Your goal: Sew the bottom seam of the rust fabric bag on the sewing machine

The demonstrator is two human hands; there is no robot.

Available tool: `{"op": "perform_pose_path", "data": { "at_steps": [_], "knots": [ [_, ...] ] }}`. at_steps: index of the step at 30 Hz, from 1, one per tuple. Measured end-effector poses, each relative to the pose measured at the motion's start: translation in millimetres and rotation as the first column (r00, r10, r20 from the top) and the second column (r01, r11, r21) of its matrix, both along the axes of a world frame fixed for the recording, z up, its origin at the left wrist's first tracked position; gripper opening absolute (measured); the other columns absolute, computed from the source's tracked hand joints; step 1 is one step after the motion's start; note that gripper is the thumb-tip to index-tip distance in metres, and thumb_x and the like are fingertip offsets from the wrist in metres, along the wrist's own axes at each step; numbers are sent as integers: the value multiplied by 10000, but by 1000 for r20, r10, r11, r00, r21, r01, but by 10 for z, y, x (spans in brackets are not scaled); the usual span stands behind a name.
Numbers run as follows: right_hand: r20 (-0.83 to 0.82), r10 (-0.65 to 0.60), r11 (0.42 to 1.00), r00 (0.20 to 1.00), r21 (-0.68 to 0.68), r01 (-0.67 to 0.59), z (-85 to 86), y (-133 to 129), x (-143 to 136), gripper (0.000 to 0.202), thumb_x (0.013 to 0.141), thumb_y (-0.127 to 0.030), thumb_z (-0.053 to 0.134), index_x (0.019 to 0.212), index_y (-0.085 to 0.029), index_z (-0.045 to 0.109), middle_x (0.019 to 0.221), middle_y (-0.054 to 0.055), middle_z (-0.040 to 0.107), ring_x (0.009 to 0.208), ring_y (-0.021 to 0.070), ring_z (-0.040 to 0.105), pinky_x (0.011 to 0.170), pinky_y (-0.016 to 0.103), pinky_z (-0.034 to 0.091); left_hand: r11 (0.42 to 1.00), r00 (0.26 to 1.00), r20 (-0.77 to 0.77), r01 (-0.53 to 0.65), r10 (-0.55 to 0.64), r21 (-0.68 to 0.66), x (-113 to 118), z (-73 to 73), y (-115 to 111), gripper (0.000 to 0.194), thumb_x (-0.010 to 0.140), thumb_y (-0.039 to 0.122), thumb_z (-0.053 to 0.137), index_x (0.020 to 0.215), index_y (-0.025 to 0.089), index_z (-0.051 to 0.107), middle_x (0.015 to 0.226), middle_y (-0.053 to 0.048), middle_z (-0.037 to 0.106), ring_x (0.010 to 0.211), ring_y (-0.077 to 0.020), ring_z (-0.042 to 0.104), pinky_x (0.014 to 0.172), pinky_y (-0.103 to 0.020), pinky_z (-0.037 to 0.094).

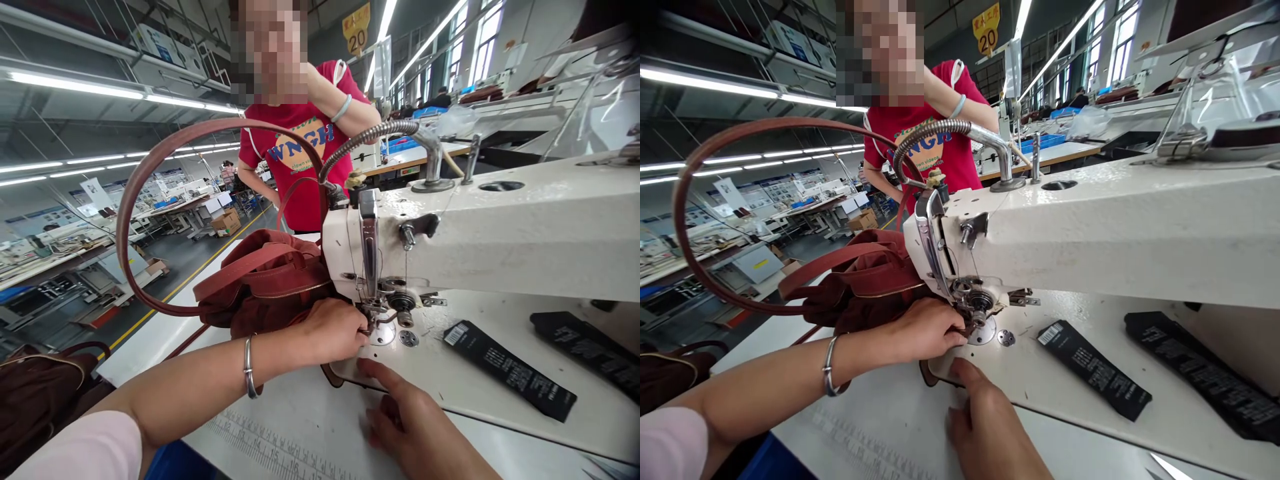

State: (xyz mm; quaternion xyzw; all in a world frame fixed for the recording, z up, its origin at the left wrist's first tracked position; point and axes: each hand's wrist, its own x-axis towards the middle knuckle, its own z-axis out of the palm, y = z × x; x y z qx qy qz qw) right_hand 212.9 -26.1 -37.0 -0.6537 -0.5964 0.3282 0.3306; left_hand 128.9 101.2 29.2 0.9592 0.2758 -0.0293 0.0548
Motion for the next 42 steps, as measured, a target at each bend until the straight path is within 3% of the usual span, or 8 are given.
{"op": "perform_pose_path", "data": {
  "at_steps": [4,10,17,21,28,36,42],
  "knots": [
    [-121,-23,999,992,-44,18,1,-35,2,510,696,-119,363,1201,-156,423,564,-37,582,478,137,551,442,207,393,997,997,22,-66,67,-36,15,14,33,221,757,342,491,716,193,649,664,-5,630,644,-131,562,529,-213,342],
    [8,-67,993,998,100,66,41,52,-48,516,656,-82,370,1150,-179,482,565,-29,576,456,147,544,449,227,409,993,996,38,-76,79,-93,-6,26,67,204,738,333,502,729,199,656,678,-2,638,654,-131,564,547,-215,352],
    [68,-70,994,995,94,64,246,258,-267,539,594,-2,422,1113,-130,497,956,104,601,766,188,593,666,270,453,990,995,63,-63,71,-126,-23,-10,88,171,738,294,519,786,212,660,744,21,650,670,-103,553,588,-195,370],
    [63,-37,998,997,61,33,241,235,-337,516,596,-4,436,1093,-110,523,840,91,621,699,188,597,598,246,453,994,996,61,-63,69,-90,-22,-3,69,200,764,300,493,699,182,641,665,13,618,640,-107,531,552,-207,334],
    [-86,-99,988,991,107,107,-61,48,-125,564,691,-126,391,1255,-148,407,677,18,605,543,164,576,529,252,451,996,997,42,-60,63,-60,-30,27,45,222,782,313,450,687,184,602,644,5,596,618,-119,516,531,-218,315],
    [-209,-109,990,972,61,125,96,222,-200,623,621,-81,410,1240,-147,430,580,-13,563,530,170,557,532,268,440,997,999,0,-41,41,-61,-24,34,75,187,709,315,529,843,233,632,801,5,646,761,-155,570,636,-226,394],
    [-328,-125,992,937,-59,111,0,119,-190,642,652,-62,368,1288,-126,315,601,-17,583,517,141,570,473,227,437,995,995,4,-98,98,-9,-8,-28,53,169,698,272,502,743,199,647,728,-21,643,710,-169,578,612,-239,404]
  ]
}}
